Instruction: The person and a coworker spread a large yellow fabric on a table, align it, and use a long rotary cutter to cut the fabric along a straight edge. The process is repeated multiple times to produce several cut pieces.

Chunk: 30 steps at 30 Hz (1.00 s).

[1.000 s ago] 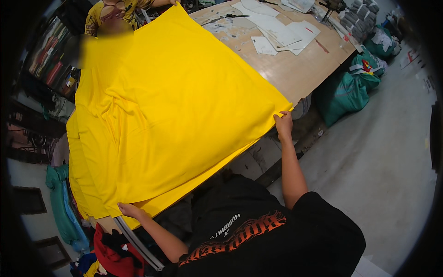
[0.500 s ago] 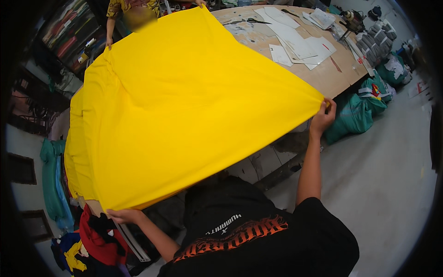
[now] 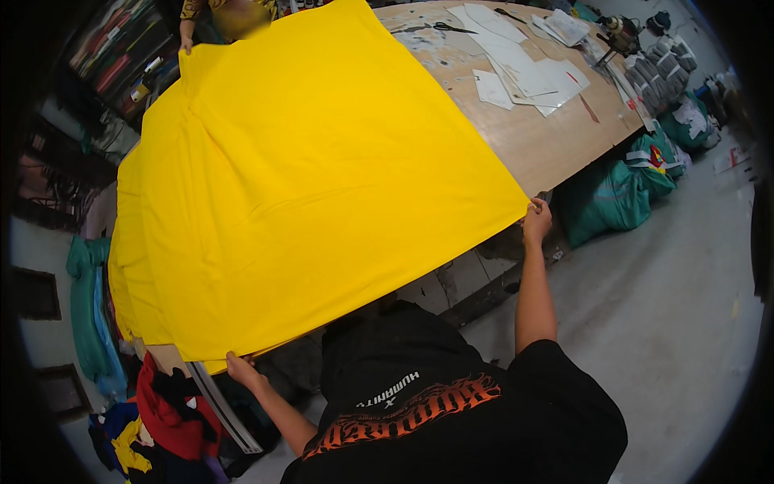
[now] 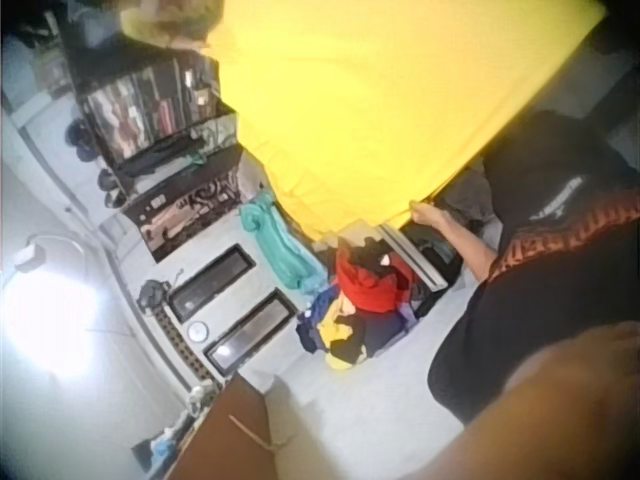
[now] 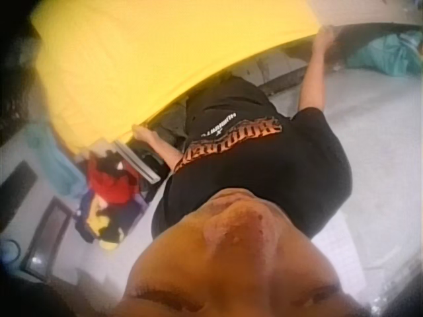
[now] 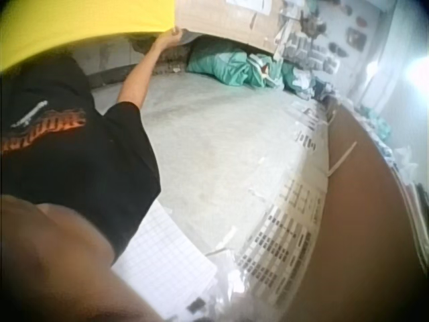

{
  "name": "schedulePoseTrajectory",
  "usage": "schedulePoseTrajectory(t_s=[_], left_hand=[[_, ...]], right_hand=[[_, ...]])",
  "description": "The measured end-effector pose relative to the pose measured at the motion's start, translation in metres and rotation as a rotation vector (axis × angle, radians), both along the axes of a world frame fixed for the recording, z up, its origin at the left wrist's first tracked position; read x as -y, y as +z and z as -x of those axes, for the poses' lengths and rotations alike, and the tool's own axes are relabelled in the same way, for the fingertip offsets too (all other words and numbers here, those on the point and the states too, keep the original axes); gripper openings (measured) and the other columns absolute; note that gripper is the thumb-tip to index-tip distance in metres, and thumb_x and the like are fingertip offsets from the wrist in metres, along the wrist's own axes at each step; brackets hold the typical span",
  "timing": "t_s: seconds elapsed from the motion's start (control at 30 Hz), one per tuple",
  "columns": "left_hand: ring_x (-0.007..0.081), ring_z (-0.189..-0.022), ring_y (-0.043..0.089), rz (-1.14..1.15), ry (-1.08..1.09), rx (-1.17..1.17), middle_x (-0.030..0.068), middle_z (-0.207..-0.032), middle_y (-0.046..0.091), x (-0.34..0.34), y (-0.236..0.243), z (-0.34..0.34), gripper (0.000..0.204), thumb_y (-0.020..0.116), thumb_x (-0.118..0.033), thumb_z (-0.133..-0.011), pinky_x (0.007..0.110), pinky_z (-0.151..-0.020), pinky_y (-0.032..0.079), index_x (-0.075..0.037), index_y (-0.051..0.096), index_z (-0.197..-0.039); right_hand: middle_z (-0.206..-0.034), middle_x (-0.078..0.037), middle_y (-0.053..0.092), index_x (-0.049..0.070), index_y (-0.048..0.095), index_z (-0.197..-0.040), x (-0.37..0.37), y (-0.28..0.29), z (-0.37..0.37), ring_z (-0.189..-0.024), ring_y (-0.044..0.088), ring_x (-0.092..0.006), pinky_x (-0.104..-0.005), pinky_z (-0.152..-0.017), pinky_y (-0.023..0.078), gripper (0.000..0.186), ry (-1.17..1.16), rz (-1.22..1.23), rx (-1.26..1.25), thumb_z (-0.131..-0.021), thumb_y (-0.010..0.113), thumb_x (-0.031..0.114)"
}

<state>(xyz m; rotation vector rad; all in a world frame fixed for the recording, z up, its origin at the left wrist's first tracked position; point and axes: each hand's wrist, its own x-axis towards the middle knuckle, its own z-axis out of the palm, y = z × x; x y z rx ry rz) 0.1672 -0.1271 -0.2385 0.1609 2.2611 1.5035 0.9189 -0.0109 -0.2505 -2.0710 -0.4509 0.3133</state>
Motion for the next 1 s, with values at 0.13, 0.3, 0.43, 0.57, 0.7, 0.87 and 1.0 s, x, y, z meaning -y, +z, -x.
schedulePoseTrajectory(t_s=[0.13,0.3,0.43,0.57,0.7,0.87,1.0], left_hand=[[0.0156,-0.062,0.049,0.017,-0.014,-0.088,0.0067,-0.084,0.059,-0.006,0.008,0.004,0.037,0.049,-0.033,-0.104,0.028,-0.05,0.034,0.0,0.063,-0.099],[0.0266,-0.085,0.062,-0.139,0.112,-0.488,0.0174,-0.106,0.067,-0.011,0.017,0.0,0.048,0.047,-0.033,-0.106,0.034,-0.074,0.049,0.01,0.062,-0.12],[0.0314,-0.108,0.063,-0.219,0.196,-0.482,0.0236,-0.122,0.067,-0.008,0.01,-0.001,0.051,0.047,-0.032,-0.106,0.038,-0.098,0.047,0.014,0.059,-0.125],[0.032,-0.111,0.062,-0.104,0.189,-0.3,0.0247,-0.126,0.065,-0.001,-0.008,0.007,0.051,0.046,-0.031,-0.105,0.037,-0.099,0.046,0.014,0.06,-0.124],[0.0338,-0.115,0.061,-0.02,0.158,-0.272,0.0257,-0.129,0.064,0.006,-0.022,0.016,0.051,0.045,-0.031,-0.105,0.037,-0.103,0.043,0.014,0.059,-0.127],[0.033,-0.107,0.064,0.015,0.11,-0.4,0.0239,-0.121,0.067,0.007,-0.019,0.016,0.053,0.046,-0.034,-0.104,0.037,-0.096,0.048,0.012,0.061,-0.125],[0.0261,-0.08,0.063,0.04,0.131,-0.335,0.018,-0.102,0.07,0.005,-0.008,0.008,0.052,0.046,-0.037,-0.104,0.034,-0.07,0.051,0.009,0.065,-0.117]], right_hand=[[-0.074,-0.01,0.066,0.008,0.068,-0.11,0.001,-0.012,-0.004,-0.068,0.066,-0.0228,-0.039,-0.065,0.052,0.019,0.05,0.12,0.369,-0.091,0.065,0.008],[-0.084,-0.016,0.069,0.012,0.068,-0.111,-0.001,-0.001,-0.002,-0.082,0.067,-0.0352,-0.0458,-0.076,0.051,0.022,0.089,0.168,0.41,-0.09,0.062,0.01],[-0.086,-0.016,0.07,0.013,0.068,-0.113,-0.001,0.012,0.002,-0.084,0.068,-0.035,-0.046,-0.076,0.051,0.022,0.087,0.169,0.431,-0.092,0.059,0.013],[-0.092,-0.017,0.072,0.014,0.067,-0.115,0.0,0.016,0.003,-0.09,0.068,-0.037,-0.0477,-0.079,0.051,0.024,0.097,0.228,0.465,-0.093,0.057,0.013],[-0.095,-0.017,0.073,0.015,0.067,-0.115,-0.001,0.015,0.004,-0.093,0.068,-0.0381,-0.0486,-0.079,0.051,0.025,0.092,0.261,0.487,-0.093,0.057,0.013],[-0.096,-0.016,0.073,0.017,0.067,-0.116,-0.001,0.022,0.006,-0.093,0.069,-0.0385,-0.049,-0.079,0.052,0.025,0.066,0.241,0.506,-0.094,0.056,0.014],[-0.1,-0.015,0.074,0.018,0.067,-0.117,-0.001,0.027,0.009,-0.095,0.069,-0.0383,-0.0484,-0.08,0.052,0.025,0.032,0.242,0.514,-0.095,0.055,0.016]])
